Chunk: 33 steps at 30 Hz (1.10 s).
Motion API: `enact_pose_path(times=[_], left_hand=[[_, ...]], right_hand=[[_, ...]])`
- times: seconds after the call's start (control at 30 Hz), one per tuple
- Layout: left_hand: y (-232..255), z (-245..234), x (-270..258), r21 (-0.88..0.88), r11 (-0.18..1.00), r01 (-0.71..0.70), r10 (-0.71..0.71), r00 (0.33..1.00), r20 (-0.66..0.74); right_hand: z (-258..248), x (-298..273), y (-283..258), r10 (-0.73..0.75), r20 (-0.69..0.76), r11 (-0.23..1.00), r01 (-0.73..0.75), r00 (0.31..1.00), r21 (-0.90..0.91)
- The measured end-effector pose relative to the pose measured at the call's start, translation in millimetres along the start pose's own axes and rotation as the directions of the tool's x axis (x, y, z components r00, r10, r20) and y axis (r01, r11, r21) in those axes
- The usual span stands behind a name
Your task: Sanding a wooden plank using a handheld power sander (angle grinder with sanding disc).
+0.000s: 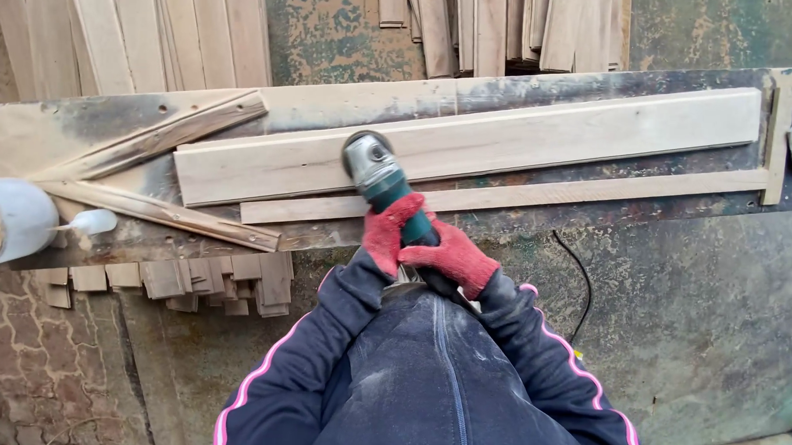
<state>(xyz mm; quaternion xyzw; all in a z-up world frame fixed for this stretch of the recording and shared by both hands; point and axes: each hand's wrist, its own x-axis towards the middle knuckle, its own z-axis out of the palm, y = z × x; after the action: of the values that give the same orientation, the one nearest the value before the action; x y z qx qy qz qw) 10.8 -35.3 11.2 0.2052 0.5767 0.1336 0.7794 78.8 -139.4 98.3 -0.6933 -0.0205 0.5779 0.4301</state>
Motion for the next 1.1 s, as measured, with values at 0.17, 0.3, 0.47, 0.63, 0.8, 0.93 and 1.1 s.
enact_pose_path(times=[0.17,0.3,0.47,0.63,0.8,0.93,1.1], left_hand=[[-21.7,91.1,-31.1,0.128,0.987,0.096,-0.137,0.922,0.363],[-92.8,165.0,-21.1,0.181,0.981,0.075,-0.133,0.933,0.334],[-191.3,214.1,19.5,0.125,0.989,0.077,-0.111,0.951,0.29],[-165.8,207.6,-2.2,0.192,0.981,-0.003,-0.057,0.951,0.305],[-100.6,177.2,-31.0,0.132,0.982,0.138,-0.177,0.916,0.361],[-84.9,136.2,-11.2,0.083,0.994,0.077,-0.085,0.992,0.09],[-63.1,102.2,-6.7,-0.102,0.995,0.005,-0.014,0.996,-0.084]], right_hand=[[-75.1,-23.2,-1.1,-0.02,-0.154,0.989,0.042,0.988,0.143],[-173.8,-1.6,72.7,-0.081,-0.13,0.943,0.118,0.988,0.311],[-213.5,-46.3,51.7,-0.019,-0.317,0.97,0.095,0.948,0.224],[-240.1,-9.4,83.4,-0.064,-0.218,0.968,0.114,0.974,0.225],[-205.8,-1.8,51.6,-0.073,-0.099,0.958,0.097,0.992,0.27],[-173.1,4.6,25.3,-0.01,0.029,0.995,0.007,1.0,0.098],[-148.0,8.4,-6.0,-0.011,0.163,1.0,0.01,0.987,0.008]])
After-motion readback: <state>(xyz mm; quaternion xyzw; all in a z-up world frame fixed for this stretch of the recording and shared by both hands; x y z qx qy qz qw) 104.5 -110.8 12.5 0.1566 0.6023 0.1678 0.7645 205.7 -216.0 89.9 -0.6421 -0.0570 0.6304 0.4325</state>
